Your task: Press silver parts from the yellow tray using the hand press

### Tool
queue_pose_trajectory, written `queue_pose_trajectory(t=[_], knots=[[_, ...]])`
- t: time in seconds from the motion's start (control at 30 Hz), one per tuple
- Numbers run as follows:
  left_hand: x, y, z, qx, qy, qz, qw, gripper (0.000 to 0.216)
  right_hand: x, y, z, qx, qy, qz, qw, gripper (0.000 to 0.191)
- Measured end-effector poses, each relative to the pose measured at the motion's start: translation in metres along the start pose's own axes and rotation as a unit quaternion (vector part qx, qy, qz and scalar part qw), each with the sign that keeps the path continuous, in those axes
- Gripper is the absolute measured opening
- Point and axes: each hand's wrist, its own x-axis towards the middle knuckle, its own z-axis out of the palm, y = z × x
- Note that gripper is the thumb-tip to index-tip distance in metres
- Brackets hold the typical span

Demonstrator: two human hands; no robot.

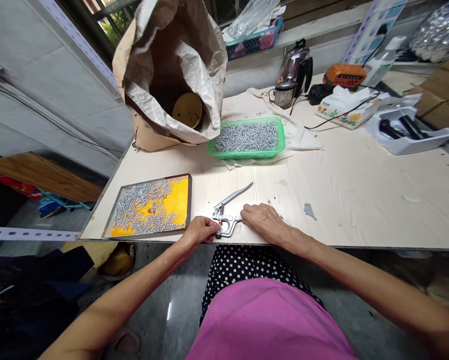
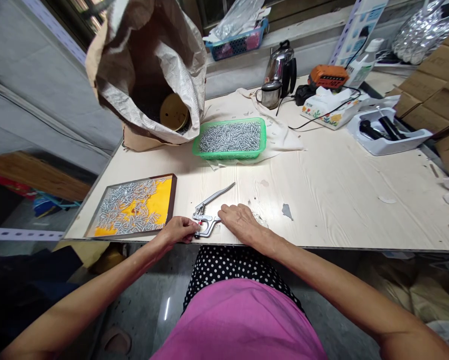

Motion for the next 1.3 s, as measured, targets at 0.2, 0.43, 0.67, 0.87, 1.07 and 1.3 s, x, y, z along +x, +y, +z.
queue_pose_trajectory(t=[0.2,0.43,0.67,0.87,1.07,1.3], knots=[[-0.002,0.003,0.000,0.020,-0.005,-0.010,1.000,0.018,0.005,0.023,-0.015,0.016,0.010,0.000,1.000,0.068],[-0.004,0.002,0.001,0.028,0.000,-0.009,1.000,0.018,0.026,0.050,-0.008,0.010,-0.037,-0.011,0.999,0.106],[-0.005,0.000,0.000,0.054,0.002,0.006,0.998,0.022,0.024,0.039,-0.016,-0.007,-0.006,-0.005,1.000,0.083],[-0.019,-0.001,0.009,0.293,0.157,0.254,0.908,0.023,0.013,0.026,-0.027,-0.003,-0.014,-0.001,1.000,0.043],[0.005,0.025,0.034,0.408,0.101,0.454,0.786,0.051,0.008,0.022,-0.029,0.003,-0.022,0.011,1.000,0.045],[0.027,0.046,0.033,0.475,0.041,0.444,0.759,0.058,0.003,0.026,-0.030,0.016,-0.028,0.035,0.999,0.049]])
